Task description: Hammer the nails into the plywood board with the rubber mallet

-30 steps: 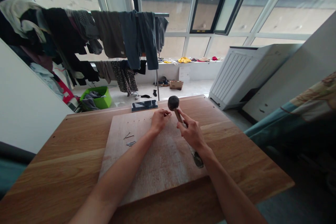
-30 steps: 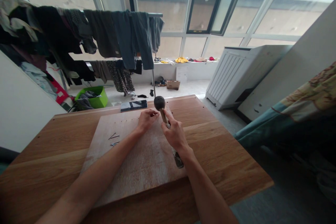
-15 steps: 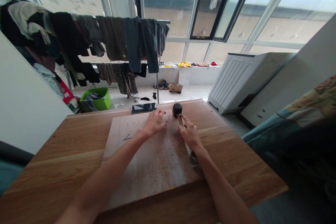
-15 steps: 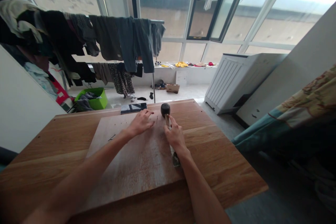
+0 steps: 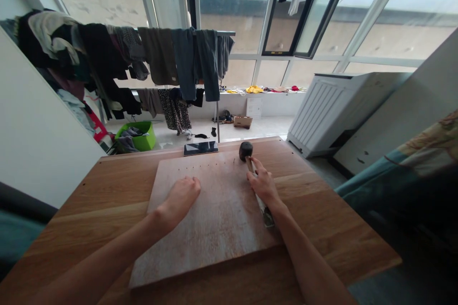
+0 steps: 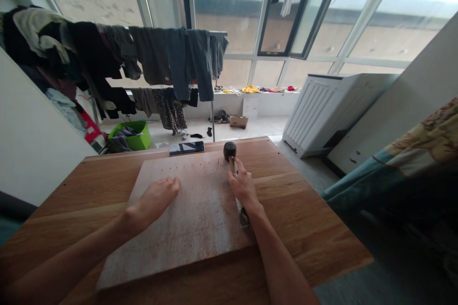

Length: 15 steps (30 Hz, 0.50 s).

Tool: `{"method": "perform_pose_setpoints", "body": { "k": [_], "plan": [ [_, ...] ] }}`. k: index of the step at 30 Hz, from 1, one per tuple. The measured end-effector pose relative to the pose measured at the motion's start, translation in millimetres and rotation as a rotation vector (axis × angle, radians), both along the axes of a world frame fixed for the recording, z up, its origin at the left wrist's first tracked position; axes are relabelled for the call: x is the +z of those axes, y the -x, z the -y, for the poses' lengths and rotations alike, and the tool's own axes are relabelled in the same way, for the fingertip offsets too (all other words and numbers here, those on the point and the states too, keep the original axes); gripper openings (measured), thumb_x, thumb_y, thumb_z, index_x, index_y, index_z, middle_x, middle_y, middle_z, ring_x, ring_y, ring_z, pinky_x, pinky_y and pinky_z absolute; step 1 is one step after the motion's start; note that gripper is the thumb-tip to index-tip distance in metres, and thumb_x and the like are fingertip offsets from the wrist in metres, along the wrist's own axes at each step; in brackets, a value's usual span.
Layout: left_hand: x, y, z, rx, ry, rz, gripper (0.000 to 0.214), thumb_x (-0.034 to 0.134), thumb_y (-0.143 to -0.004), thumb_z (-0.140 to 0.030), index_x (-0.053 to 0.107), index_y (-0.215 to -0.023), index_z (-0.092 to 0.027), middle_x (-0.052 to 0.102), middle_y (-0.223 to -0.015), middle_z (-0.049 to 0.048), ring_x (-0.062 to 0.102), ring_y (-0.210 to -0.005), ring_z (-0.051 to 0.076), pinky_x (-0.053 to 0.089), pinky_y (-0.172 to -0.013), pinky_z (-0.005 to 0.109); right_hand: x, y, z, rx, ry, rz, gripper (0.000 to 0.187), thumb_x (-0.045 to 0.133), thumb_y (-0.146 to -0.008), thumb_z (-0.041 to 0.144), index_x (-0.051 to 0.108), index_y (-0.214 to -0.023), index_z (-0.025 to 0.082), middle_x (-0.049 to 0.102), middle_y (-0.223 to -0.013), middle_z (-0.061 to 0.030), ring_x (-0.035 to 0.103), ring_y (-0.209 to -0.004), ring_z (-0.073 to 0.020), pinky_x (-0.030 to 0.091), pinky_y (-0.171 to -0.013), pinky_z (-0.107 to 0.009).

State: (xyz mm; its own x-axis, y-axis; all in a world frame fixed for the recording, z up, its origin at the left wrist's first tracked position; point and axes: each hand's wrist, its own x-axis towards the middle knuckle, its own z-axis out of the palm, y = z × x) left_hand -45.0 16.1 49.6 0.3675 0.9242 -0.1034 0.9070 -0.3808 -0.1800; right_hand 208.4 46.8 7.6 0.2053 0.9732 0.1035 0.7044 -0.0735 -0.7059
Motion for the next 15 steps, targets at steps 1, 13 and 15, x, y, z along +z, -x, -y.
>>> {"method": "perform_pose_setpoints", "body": {
  "k": [1, 13, 15],
  "plan": [
    [-0.4, -2, 0, -0.006, 0.012, 0.022, 0.036, 0.047, -0.081, 0.011, 0.068, -0.106, -0.006, 0.072, -0.096, 0.0208, 0.072, -0.088, 0.030, 0.055, -0.075, 0.036, -0.5, 0, 0, -0.002, 0.000, -0.001, 0.059, 0.052, -0.085, 0.024, 0.049, -0.144, 0.023, 0.071, -0.078, -0.0036, 0.065, -0.059, -0.0184, 0.048, -0.061, -0.025],
    [14.4, 16, 7, -0.053, 0.013, 0.054, 0.042, 0.045, -0.082, 0.008, 0.063, -0.113, -0.013, 0.070, -0.106, 0.0159, 0.069, -0.095, 0.027, 0.052, -0.077, 0.033, -3.3, -1, -1, -0.003, -0.004, -0.009, 0.060, 0.052, -0.084, 0.026, 0.050, -0.144, 0.025, 0.070, -0.079, -0.0035, 0.063, -0.055, -0.0179, 0.047, -0.059, -0.026],
    [14.4, 19, 9, -0.029, 0.015, 0.005, 0.043, 0.043, -0.082, 0.008, 0.064, -0.113, -0.013, 0.070, -0.105, 0.0160, 0.069, -0.094, 0.027, 0.052, -0.075, 0.032, -4.7, -1, -1, -0.004, -0.004, -0.008, 0.059, 0.052, -0.084, 0.027, 0.050, -0.144, 0.025, 0.070, -0.081, -0.0041, 0.063, -0.055, -0.0176, 0.047, -0.060, -0.026]
  ]
}}
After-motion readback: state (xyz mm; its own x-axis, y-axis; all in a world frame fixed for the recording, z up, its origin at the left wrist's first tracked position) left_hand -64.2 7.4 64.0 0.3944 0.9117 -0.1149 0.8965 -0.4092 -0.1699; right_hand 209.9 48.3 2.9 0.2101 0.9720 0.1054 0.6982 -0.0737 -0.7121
